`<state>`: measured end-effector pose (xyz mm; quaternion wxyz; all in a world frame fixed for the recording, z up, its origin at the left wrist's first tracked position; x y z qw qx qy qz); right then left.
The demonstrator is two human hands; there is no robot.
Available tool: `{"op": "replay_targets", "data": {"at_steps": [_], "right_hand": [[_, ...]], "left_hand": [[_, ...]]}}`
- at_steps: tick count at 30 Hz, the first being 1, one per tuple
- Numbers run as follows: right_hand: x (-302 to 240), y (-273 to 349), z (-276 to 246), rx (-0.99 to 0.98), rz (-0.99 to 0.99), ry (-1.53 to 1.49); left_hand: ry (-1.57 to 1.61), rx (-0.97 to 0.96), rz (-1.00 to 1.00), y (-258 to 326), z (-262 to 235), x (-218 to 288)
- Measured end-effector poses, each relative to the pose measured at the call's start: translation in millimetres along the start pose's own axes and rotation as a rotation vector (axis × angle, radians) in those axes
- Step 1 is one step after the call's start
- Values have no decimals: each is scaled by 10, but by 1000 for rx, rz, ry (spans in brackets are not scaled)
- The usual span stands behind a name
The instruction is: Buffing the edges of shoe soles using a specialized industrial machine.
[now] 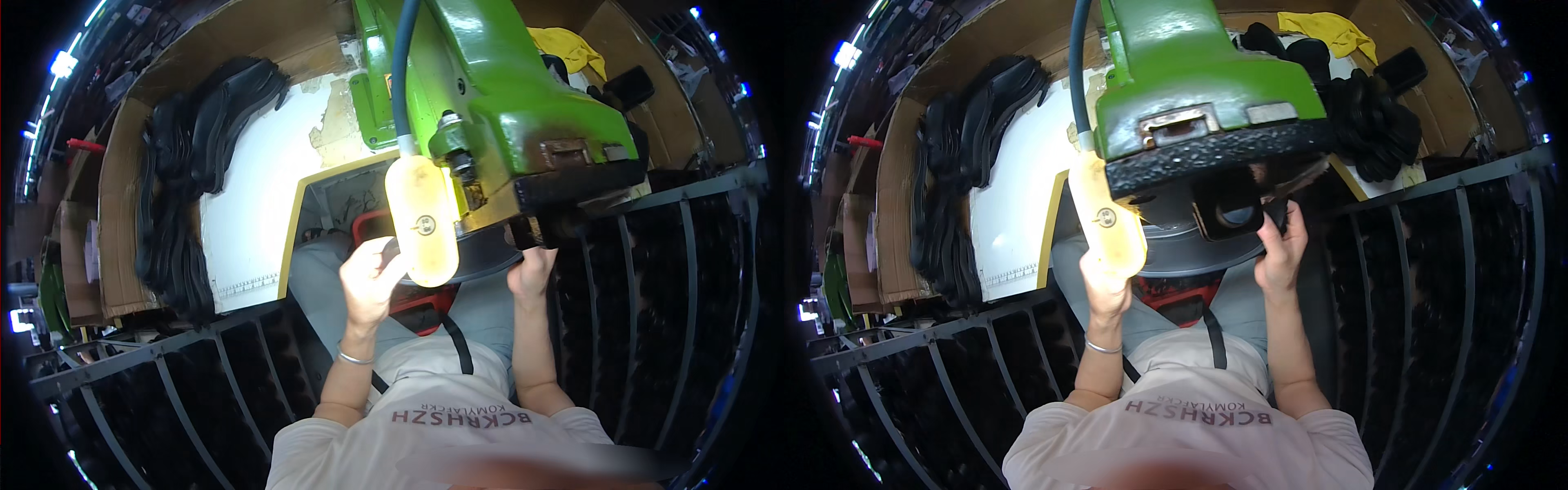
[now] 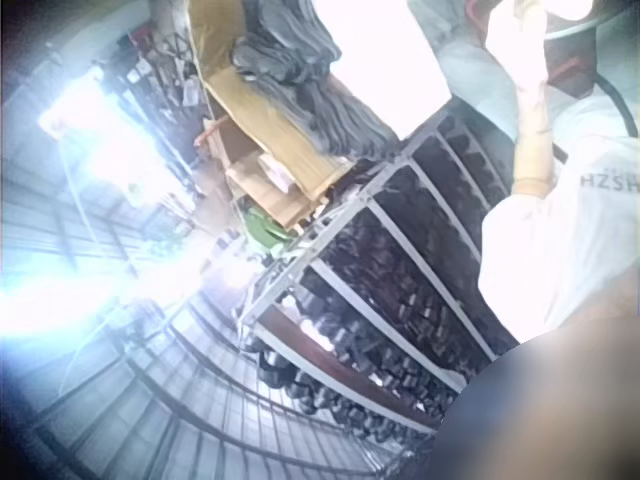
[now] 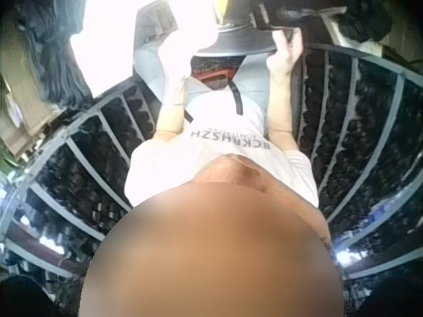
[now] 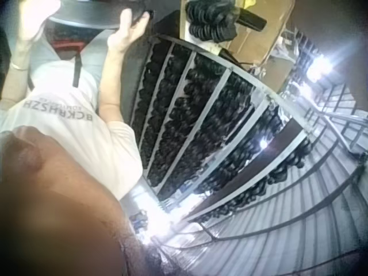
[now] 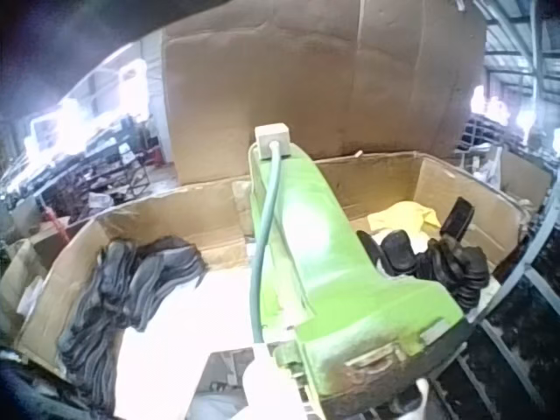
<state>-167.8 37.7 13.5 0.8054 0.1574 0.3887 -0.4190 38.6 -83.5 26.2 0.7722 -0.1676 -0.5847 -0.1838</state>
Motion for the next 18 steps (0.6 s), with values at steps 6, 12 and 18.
{"op": "replay_targets", "data": {"at_steps": [6, 12, 18], "right_hand": [[253, 235, 213, -48, 62, 25], [273, 194, 351, -180, 103, 116], [280, 238, 335, -125, 93, 178]], "left_hand": [[-49, 118, -120, 283, -457, -186], [-150, -287, -416, 659, -543, -583], [-346, -341, -166, 63, 430, -390]]}}
Point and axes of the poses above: each hand's wrist, its own y-axis away from the middle knuckle, its own z-axis out of the palm, x = y × z, the point moved 5 cm from there along -y, towards the middle knuckle, and after that the axes turned 12 degrees about -y, right-handed, at the moved point
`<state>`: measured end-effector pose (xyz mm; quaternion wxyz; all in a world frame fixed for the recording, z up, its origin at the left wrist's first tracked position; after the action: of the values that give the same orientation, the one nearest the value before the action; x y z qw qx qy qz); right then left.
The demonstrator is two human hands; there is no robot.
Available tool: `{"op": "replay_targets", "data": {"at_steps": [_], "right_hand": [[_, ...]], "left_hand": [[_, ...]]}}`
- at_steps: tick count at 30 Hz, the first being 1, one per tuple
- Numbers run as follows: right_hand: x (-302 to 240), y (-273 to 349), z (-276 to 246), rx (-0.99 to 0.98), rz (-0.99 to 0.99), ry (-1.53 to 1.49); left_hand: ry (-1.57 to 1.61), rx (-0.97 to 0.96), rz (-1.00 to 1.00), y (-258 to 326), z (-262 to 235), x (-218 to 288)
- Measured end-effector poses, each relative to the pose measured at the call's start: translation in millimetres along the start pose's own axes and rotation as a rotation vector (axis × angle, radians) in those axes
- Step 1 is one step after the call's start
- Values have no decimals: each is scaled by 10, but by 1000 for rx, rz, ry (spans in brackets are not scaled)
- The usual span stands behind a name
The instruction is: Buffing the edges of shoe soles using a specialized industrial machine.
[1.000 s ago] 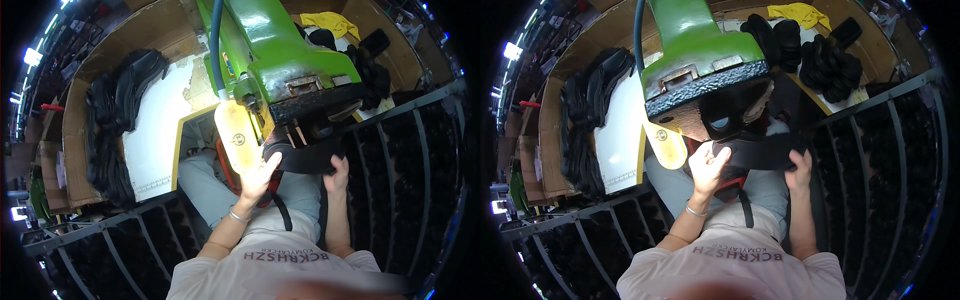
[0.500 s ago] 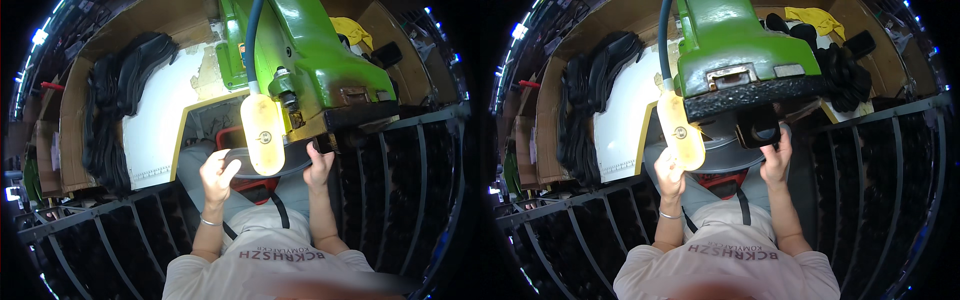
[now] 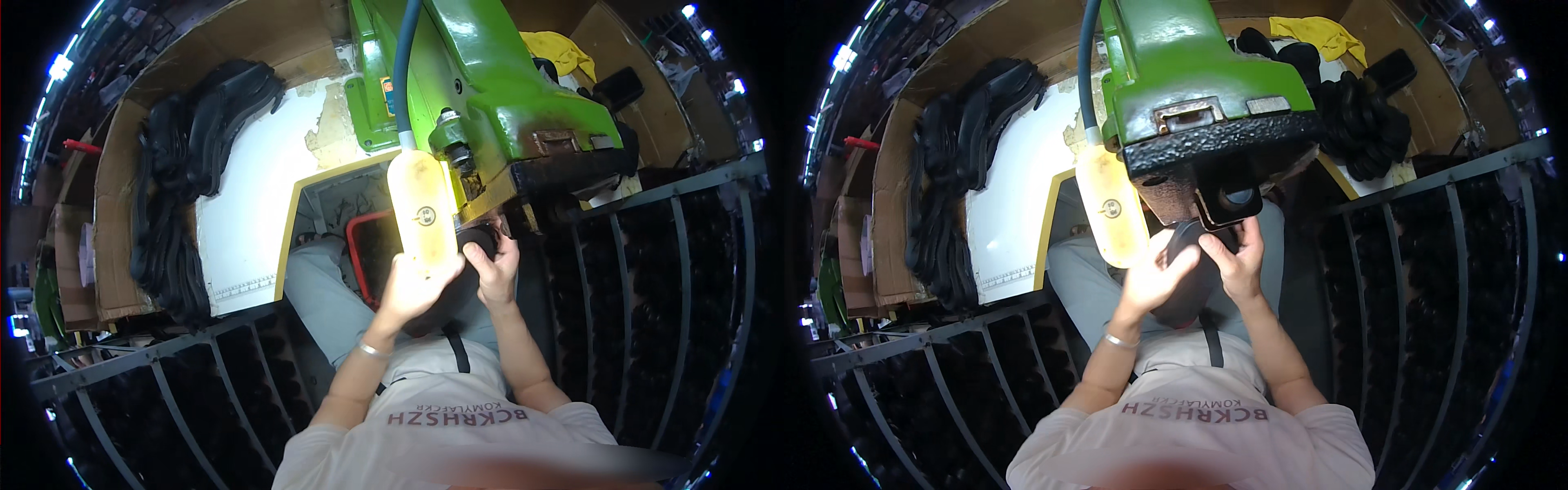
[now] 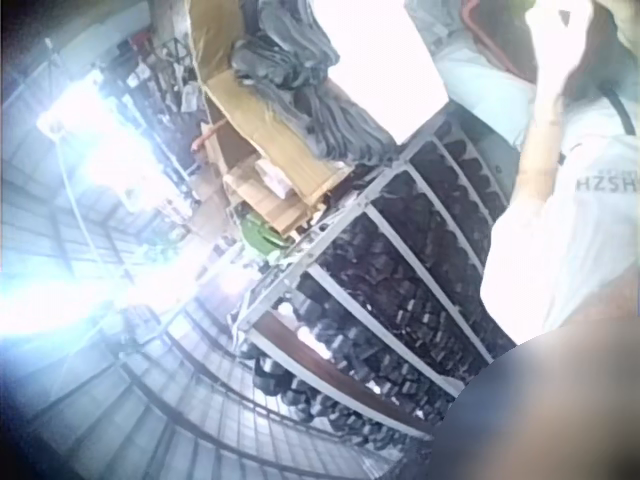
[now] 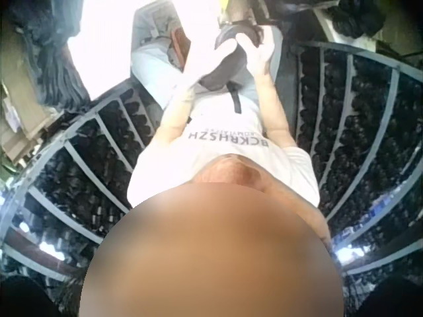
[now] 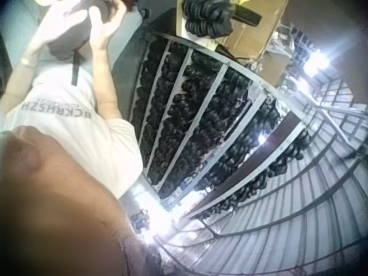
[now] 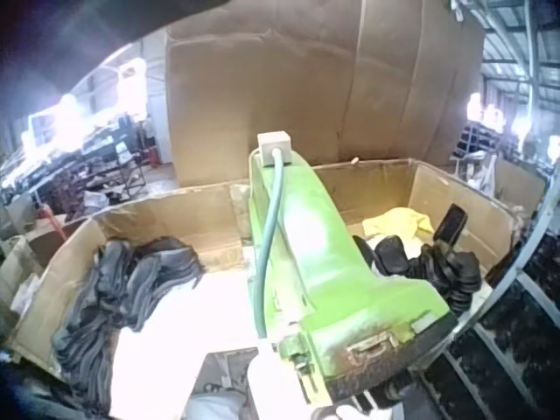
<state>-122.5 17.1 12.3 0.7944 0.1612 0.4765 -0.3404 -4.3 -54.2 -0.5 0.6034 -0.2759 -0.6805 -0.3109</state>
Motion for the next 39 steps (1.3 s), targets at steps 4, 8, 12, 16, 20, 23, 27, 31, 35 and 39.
{"op": "replay_targets", "data": {"at_steps": [4, 8, 12, 16, 20, 23, 27, 31, 35, 39], "right_hand": [[316, 602, -397, -58, 278, 15], [326, 1230, -679, -49, 623, -60], [-164, 921, -1010, 69, 267, 64], [-480, 377, -926, 114, 210, 34], [-515, -88, -699, 13, 67, 132], [-439, -225, -411, -84, 81, 76], [-273, -204, -214, -196, 35, 46], [-65, -158, 26, -237, 117, -22], [68, -206, 50, -248, 184, 94], [-45, -227, 140, -148, 155, 117]], "left_hand": [[-224, 242, 149, -120, 75, 170], [81, 255, 111, -34, 175, 44], [75, 332, 100, 60, 87, -30], [107, 303, 50, 95, 7, -15], [35, 280, 124, 145, -238, -23], [124, 381, 122, 212, -450, -10], [164, 386, 47, 363, -663, -42], [334, 329, -63, 575, -730, -457], [182, 222, -124, 657, -467, -621], [153, 123, -221, 602, 35, -695]]}}
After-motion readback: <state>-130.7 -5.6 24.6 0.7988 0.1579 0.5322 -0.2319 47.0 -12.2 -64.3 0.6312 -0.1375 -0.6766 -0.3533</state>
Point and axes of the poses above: each hand's wrist, its own y-axis away from the middle knuckle, its own z-axis out of the palm, x = y × z, the point moved 5 cm from there along -y, towards the middle knuckle, and after that the axes turned 12 degrees about -y, right-handed, at the moved point
